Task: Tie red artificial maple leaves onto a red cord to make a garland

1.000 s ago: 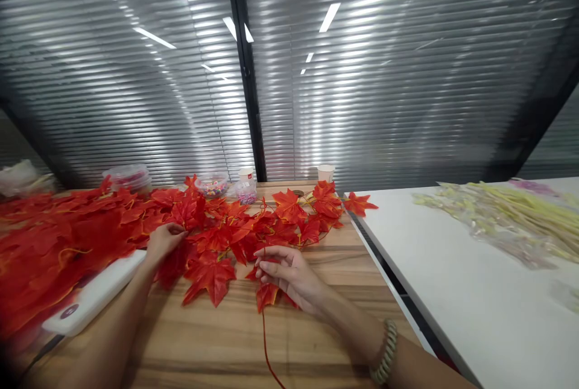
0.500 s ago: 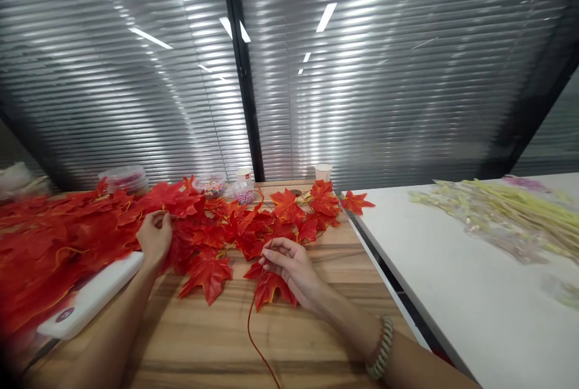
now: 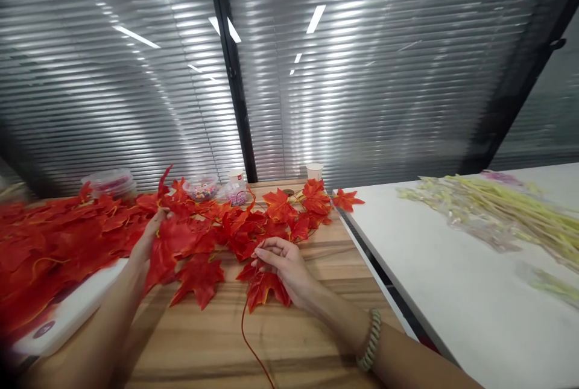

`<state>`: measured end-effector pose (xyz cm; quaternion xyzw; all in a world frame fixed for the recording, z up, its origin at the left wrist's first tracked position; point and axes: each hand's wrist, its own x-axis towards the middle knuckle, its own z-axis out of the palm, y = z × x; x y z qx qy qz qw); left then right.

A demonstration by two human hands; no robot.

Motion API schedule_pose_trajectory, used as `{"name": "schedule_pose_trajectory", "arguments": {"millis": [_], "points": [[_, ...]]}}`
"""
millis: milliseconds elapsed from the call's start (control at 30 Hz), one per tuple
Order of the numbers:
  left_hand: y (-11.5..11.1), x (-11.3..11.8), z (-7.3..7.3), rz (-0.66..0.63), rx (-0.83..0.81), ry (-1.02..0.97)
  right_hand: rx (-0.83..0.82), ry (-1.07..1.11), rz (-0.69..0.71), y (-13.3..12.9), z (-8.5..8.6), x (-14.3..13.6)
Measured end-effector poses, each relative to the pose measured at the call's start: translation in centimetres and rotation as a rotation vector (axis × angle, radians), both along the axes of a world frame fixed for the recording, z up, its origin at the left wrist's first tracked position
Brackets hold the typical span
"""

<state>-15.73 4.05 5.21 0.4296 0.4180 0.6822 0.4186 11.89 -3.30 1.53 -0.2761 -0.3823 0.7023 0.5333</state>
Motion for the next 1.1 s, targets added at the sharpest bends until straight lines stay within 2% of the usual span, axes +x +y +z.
{"name": "schedule_pose_trajectory", "arguments": {"millis": [133,200,300,400,667,900,1100], "points": [[-0.8,2.4,-0.6,-0.252,-0.056,0.199,0.003,-0.014,-0.020,0.0,0.0,0.0],[-1.9,4.0,-1.0,-0.482,-0.149,0.259,0.003,-0.018,-0.016,0.0,0.0,-0.1],[-3.8,6.5,-1.6,-0.714,-0.215,0.223,0.011,-0.014,-0.033,0.0,0.0,-0.1],[-5.0,8.5,-2.2,-0.834,-0.266,0.176,0.010,-0.018,-0.067,0.1,-0.2,-0.1],[-5.2,10.7,-4.3,-0.817,-0.359,0.129,0.015,0.021,0.014,0.0,-0.4,-0.4],[-5.2,10.8,-4.1,-0.714,-0.327,0.055,0.050,-0.049,0.046,0.0,-0.4,-0.3],[-5.2,10.9,-4.0,-0.700,-0.332,0.050,0.055,-0.079,0.057,-0.1,-0.3,-0.3]]}}
